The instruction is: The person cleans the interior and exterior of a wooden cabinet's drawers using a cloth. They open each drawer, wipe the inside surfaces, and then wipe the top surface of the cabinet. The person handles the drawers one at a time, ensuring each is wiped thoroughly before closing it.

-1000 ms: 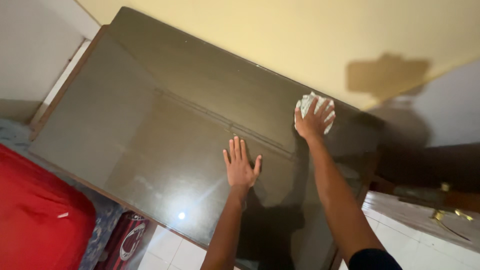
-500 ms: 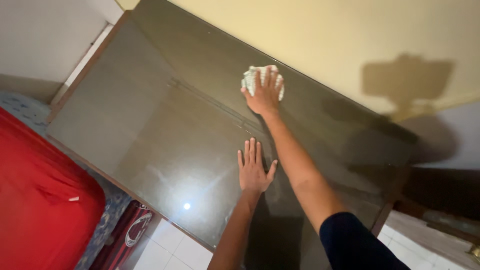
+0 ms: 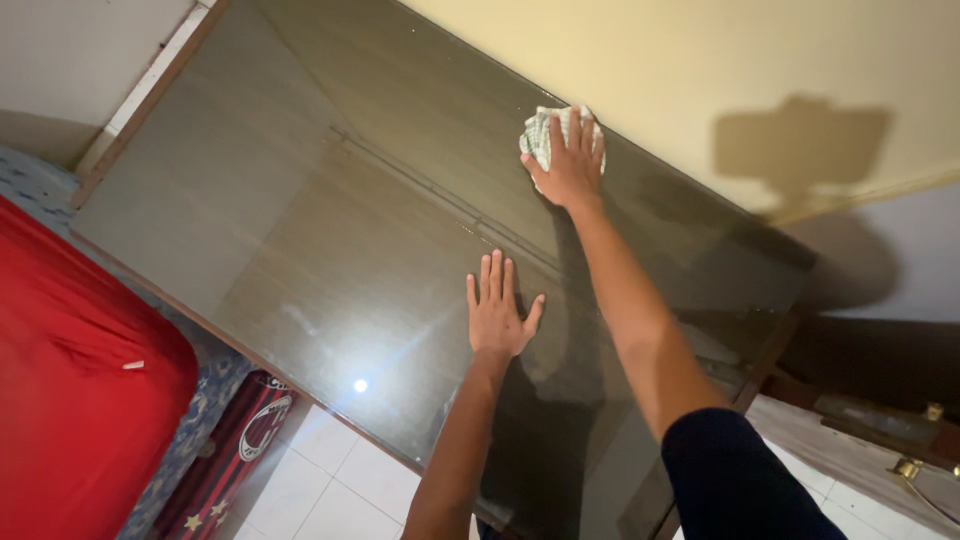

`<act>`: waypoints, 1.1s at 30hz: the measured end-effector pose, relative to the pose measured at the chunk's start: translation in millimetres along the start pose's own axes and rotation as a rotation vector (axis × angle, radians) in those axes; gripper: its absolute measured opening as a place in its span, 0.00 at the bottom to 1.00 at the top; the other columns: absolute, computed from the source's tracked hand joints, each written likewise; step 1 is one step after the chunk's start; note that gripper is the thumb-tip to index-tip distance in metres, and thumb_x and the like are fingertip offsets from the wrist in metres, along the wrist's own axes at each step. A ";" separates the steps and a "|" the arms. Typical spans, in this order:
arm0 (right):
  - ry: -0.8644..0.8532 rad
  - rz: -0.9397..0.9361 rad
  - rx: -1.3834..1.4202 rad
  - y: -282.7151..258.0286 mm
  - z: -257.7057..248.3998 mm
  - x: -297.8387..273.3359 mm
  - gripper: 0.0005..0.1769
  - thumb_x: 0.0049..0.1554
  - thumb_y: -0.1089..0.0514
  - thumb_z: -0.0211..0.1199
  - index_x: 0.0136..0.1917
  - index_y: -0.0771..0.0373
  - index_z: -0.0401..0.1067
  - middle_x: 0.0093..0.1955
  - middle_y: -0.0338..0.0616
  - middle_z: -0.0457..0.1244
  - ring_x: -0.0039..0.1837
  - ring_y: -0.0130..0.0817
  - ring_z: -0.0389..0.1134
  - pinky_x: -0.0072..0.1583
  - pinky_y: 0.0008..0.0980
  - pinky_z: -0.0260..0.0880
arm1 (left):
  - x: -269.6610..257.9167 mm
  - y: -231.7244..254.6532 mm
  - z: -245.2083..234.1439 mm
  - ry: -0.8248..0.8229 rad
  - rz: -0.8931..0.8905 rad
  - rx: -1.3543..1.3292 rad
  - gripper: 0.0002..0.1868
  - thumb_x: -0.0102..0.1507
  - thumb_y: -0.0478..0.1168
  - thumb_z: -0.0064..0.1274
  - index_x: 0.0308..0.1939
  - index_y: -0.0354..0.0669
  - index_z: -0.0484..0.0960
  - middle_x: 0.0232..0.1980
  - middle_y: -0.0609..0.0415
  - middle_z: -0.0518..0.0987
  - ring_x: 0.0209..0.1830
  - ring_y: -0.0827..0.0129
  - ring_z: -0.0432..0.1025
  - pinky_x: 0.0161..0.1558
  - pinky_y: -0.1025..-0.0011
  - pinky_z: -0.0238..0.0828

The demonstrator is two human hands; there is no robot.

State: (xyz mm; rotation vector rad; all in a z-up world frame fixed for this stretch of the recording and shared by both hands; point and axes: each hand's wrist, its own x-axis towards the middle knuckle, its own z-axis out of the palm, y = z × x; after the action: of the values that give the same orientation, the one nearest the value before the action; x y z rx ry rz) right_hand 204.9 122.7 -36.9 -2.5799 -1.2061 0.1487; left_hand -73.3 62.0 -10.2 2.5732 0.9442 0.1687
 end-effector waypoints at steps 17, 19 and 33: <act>0.198 0.183 -0.056 85.1 -5.0 -106.4 0.49 0.61 0.30 0.58 0.82 0.63 0.54 0.85 0.65 0.39 0.86 0.62 0.35 0.80 0.65 0.32 | -1.2 3.0 4.1 0.074 0.009 0.018 0.46 0.65 0.65 0.43 0.77 0.36 0.60 0.83 0.47 0.51 0.84 0.58 0.42 0.79 0.49 0.35; 0.179 0.223 -0.061 100.7 -12.9 -130.2 0.50 0.60 0.30 0.58 0.82 0.64 0.54 0.85 0.65 0.39 0.85 0.63 0.35 0.78 0.66 0.31 | -1.9 2.7 5.1 0.090 0.017 0.022 0.46 0.65 0.65 0.43 0.77 0.36 0.60 0.83 0.47 0.51 0.84 0.57 0.42 0.79 0.49 0.35; 0.194 0.433 -0.088 51.7 11.0 -141.8 0.52 0.62 0.29 0.55 0.83 0.68 0.47 0.85 0.69 0.33 0.85 0.69 0.30 0.78 0.68 0.28 | -3.6 1.9 3.7 0.077 0.008 -0.026 0.46 0.65 0.65 0.45 0.77 0.34 0.60 0.83 0.46 0.52 0.84 0.57 0.41 0.79 0.48 0.34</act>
State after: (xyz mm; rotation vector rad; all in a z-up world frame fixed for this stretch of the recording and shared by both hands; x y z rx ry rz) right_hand 149.1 -14.7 -67.0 -2.8190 -0.5888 -0.0669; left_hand -74.0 57.2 -12.7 2.5629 0.9533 0.2827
